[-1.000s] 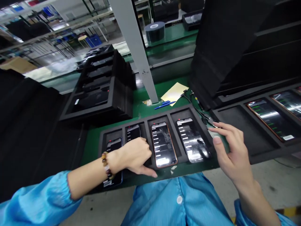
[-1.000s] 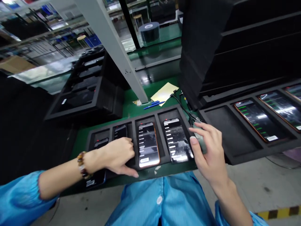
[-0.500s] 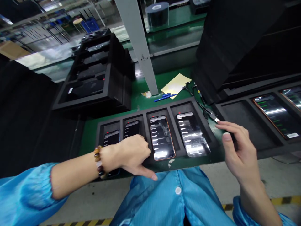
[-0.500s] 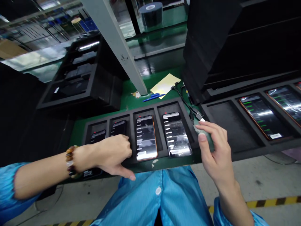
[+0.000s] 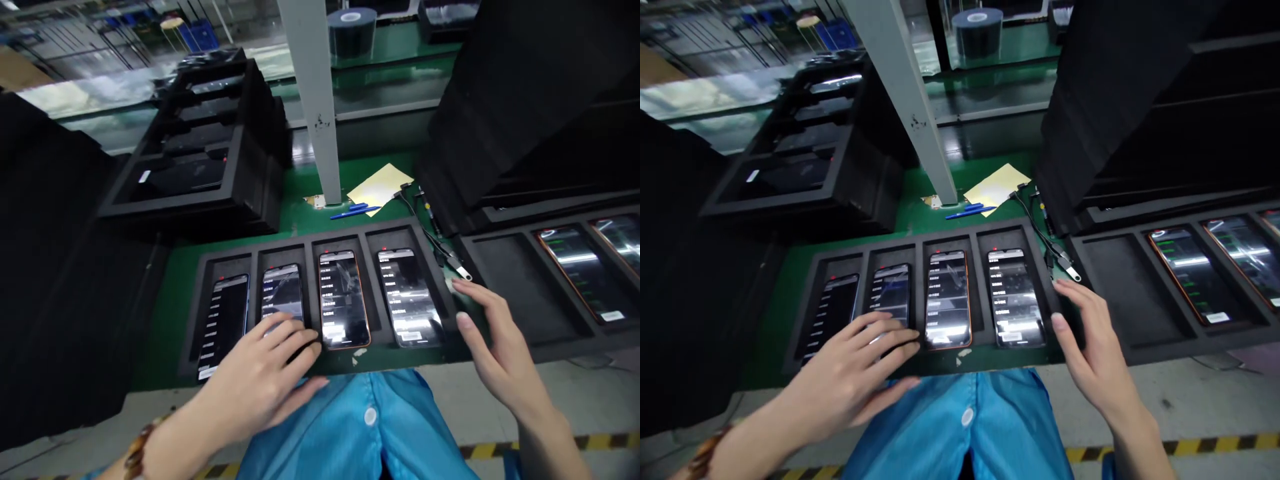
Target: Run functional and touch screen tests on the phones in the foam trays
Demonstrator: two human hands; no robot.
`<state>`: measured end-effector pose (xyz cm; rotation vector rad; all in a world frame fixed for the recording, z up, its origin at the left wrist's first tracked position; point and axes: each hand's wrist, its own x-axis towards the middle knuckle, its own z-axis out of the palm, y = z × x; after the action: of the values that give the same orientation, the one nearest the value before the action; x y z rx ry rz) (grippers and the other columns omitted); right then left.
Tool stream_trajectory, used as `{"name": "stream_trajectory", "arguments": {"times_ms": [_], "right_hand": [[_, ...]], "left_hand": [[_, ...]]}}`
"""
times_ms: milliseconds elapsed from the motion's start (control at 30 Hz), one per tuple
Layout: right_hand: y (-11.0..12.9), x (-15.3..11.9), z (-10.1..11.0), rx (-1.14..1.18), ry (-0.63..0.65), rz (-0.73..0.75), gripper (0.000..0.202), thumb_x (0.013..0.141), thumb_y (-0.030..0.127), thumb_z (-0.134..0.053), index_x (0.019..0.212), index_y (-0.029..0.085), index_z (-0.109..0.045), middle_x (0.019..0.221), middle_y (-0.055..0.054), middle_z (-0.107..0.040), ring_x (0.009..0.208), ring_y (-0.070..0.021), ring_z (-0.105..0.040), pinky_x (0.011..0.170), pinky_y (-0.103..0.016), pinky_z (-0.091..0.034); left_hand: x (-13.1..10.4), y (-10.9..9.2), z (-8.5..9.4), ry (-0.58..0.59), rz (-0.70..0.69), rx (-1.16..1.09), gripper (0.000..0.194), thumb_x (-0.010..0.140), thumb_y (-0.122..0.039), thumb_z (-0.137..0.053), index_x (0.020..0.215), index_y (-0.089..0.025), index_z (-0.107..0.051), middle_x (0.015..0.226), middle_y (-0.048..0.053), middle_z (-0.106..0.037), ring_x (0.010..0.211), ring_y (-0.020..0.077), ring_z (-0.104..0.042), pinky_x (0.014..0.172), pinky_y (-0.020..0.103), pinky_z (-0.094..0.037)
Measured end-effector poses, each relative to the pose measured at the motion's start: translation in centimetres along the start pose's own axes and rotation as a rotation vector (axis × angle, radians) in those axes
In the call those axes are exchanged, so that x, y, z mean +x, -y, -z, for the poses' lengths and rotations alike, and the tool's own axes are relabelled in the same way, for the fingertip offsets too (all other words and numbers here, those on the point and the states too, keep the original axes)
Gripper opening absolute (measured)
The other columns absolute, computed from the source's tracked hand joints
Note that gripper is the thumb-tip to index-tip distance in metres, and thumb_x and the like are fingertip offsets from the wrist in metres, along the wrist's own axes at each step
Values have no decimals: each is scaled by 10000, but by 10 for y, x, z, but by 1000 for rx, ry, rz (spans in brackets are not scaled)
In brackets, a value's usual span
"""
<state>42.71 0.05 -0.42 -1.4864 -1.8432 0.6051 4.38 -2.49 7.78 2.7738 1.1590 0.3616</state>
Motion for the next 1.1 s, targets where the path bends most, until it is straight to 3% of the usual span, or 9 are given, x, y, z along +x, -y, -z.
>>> {"name": "stream_trajectory", "arguments": {"times_ms": [100, 167, 267, 433, 600, 733, 867, 1000, 1100], "right_hand": [[1, 3, 3, -4, -13, 16, 431, 1103, 395, -571, 1526, 310, -584, 1538, -103, -617, 1464, -354, -553, 1238, -589, -428], [14, 10, -1, 22, -9, 78, 511, 1079, 368, -615, 1578, 300, -526, 1563, -118, -588, 1489, -355, -534, 1257, -591, -422], [45, 20, -19, 53, 82, 272, 790, 990, 394, -759, 1666, 261, -371, 1633, -166, -507, 1553, -380, -468, 1291, -617, -404], [85, 21, -60, -272, 213, 492, 944, 910, 560, -851, 1661, 244, -373, 1673, -214, -461, 1575, -433, -420, 1238, -685, -432], [94, 14, -72, -394, 160, 438, 886, 899, 430, -890, 1641, 276, -431, 1650, -208, -507, 1542, -436, -468, 1235, -679, -417], [92, 10, -66, -371, 148, 433, 818, 936, 454, -850, 1628, 292, -445, 1625, -182, -544, 1527, -413, -485, 1240, -667, -418], [77, 16, -43, -236, 199, 394, 912, 916, 583, -844, 1656, 291, -397, 1648, -175, -510, 1559, -414, -450, 1252, -660, -423], [48, 33, -10, -89, 61, 235, 530, 1059, 390, -671, 1553, 285, -512, 1515, -132, -634, 1498, -353, -522, 1240, -613, -454], [31, 47, 2, -132, 66, 212, 318, 1096, 309, -586, 1409, 279, -633, 1427, -99, -702, 1436, -332, -574, 1209, -593, -479]], "left_hand": [[-14, -16, -17, -115, 196, -64, 189, 1034, -273, -694, 1198, -179, -680, 1178, 60, -805, 1075, 234, -710, 999, 416, -549], [-14, -14, -21, -155, 233, -107, 228, 1030, -278, -700, 1230, -180, -652, 1233, 79, -789, 1132, 238, -687, 1015, 411, -538], [11, 14, -18, -147, 222, -85, 300, 1049, -364, -672, 1290, -191, -630, 1332, 110, -759, 1225, 276, -650, 1070, 458, -507], [82, 79, -18, 88, 289, 76, 433, 1133, -509, -439, 1289, -179, -672, 1191, 142, -777, 1149, 326, -658, 1039, 511, -470], [110, 89, -30, 154, 239, 116, 534, 1141, -569, -345, 1262, -173, -682, 1088, 148, -773, 1073, 330, -668, 1010, 514, -434], [108, 84, -32, 157, 259, 51, 541, 1134, -593, -357, 1278, -186, -682, 1143, 148, -777, 1088, 322, -674, 1017, 514, -425], [101, 82, -27, 165, 276, 7, 545, 1138, -585, -359, 1337, -188, -676, 1168, 146, -785, 1116, 328, -678, 1032, 527, -435], [81, 82, -14, 58, 219, 38, 461, 1144, -487, -401, 1374, -196, -675, 1272, 130, -778, 1169, 318, -673, 1098, 533, -421], [61, 83, -6, 12, 206, 27, 383, 1132, -429, -449, 1336, -220, -697, 1307, 107, -777, 1193, 304, -679, 1107, 520, -424]]}}
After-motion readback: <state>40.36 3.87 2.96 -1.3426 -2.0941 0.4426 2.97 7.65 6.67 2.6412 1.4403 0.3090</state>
